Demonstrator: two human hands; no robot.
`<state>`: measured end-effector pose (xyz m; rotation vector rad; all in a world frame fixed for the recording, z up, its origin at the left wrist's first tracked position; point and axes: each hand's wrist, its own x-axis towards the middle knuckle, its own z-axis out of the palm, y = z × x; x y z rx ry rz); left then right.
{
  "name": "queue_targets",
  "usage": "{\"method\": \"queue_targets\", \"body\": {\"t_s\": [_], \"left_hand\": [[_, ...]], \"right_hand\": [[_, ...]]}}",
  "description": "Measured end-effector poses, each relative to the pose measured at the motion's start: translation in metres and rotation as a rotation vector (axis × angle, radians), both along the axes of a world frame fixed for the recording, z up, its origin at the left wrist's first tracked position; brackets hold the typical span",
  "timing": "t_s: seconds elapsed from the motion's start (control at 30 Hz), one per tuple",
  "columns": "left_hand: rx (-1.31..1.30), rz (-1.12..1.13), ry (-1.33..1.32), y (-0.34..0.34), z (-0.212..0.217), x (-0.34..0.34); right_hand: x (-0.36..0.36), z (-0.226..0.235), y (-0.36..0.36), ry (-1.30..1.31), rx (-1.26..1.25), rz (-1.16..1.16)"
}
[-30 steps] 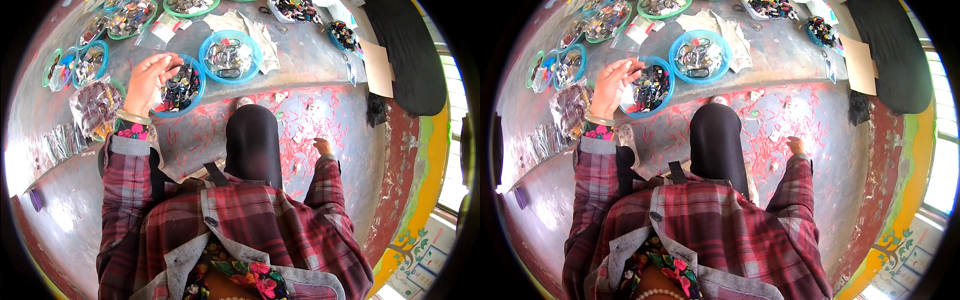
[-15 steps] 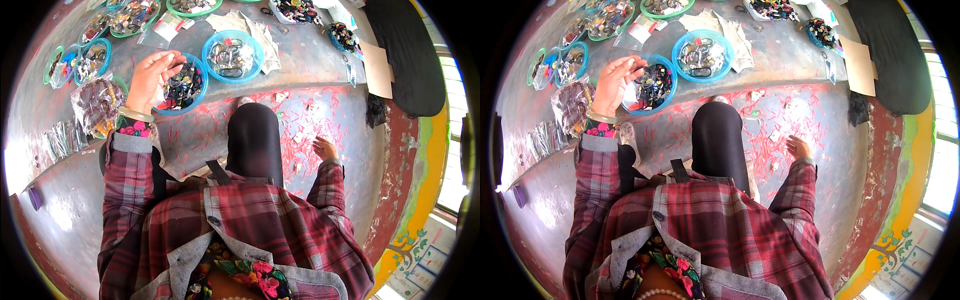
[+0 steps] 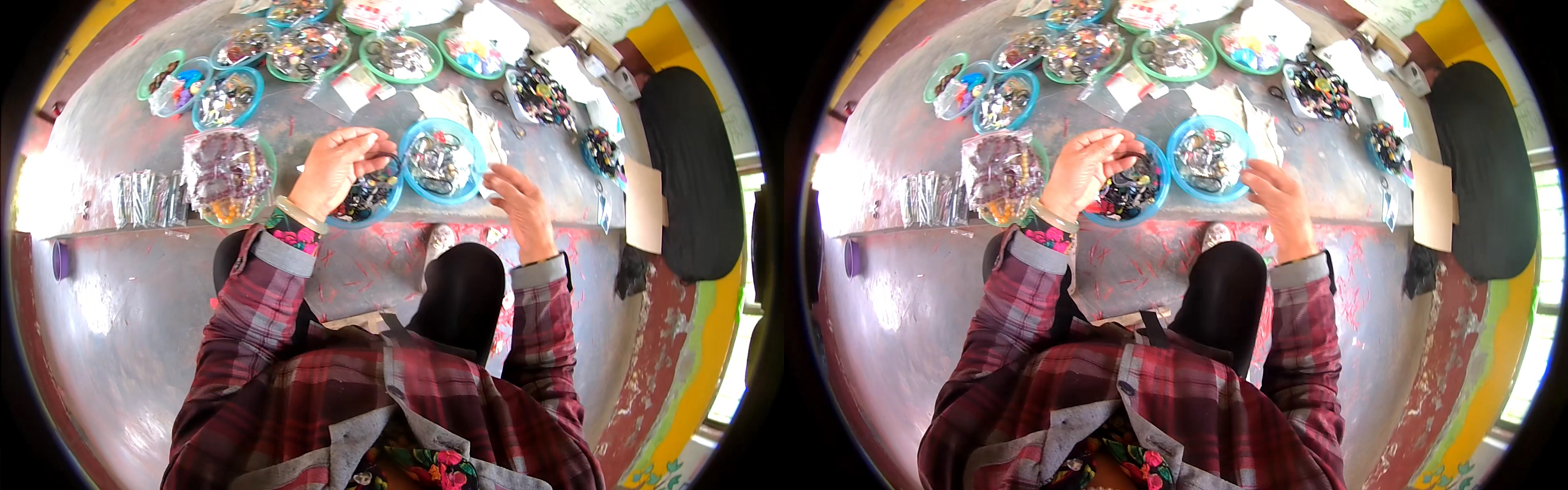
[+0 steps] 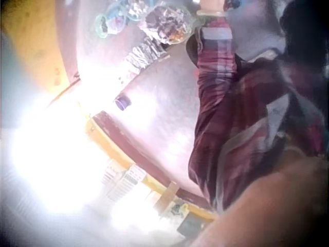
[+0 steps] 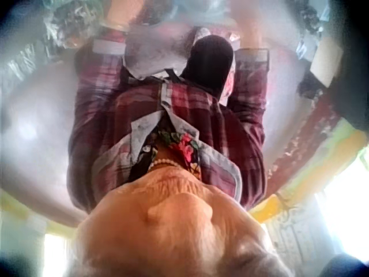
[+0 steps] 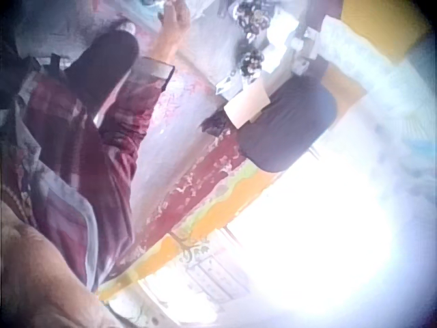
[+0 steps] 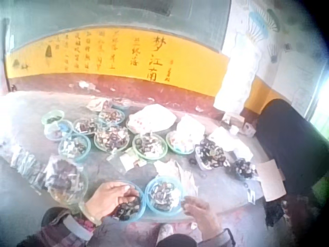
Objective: The person sits on the floor and repeatedly picks small hair accessories from blue bowls, places them into clear plastic bags, and sets the filled bags aside. The person handles the items one at a time, using both hands to open the bags and insert the accessories.
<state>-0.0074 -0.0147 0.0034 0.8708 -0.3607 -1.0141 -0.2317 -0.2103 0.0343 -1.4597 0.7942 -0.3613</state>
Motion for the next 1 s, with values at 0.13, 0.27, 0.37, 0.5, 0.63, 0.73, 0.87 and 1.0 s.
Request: {"method": "queue_targets", "body": {"t_s": [0.13, 0.27, 0.37, 0.5, 0.63, 0.73, 0.87, 1.0], "left_hand": [[-0.027, 0.083, 0.019, 0.009, 0.012, 0.007], [-0.043, 0.189, 0.036, 0.02, 0.018, 0.017], [-0.051, 0.224, 0.046, 0.025, 0.024, 0.023], [-0.024, 0.195, 0.015, 0.029, 0.022, 0.026], [0.036, 0.19, 0.021, 0.026, 0.025, 0.023], [0.135, 0.145, -0.036, 0.024, 0.02, 0.023], [0.151, 0.113, -0.059, 0.02, 0.017, 0.02], [0.086, 0.095, -0.022, 0.016, 0.011, 0.019]], "right_hand": [[0.098, 0.019, 0.043, -0.092, 0.055, 0.214], [0.144, 0.006, 0.065, -0.217, 0.092, 0.252], [0.156, -0.002, 0.076, -0.247, 0.154, 0.223], [0.158, -0.007, 0.079, -0.311, 0.173, 0.206], [0.154, -0.012, 0.07, -0.309, 0.176, 0.215], [0.151, -0.01, 0.068, -0.316, 0.198, 0.224], [0.147, -0.011, 0.065, -0.305, 0.187, 0.241], [0.145, 0.0, 0.066, -0.279, 0.166, 0.234]]}}
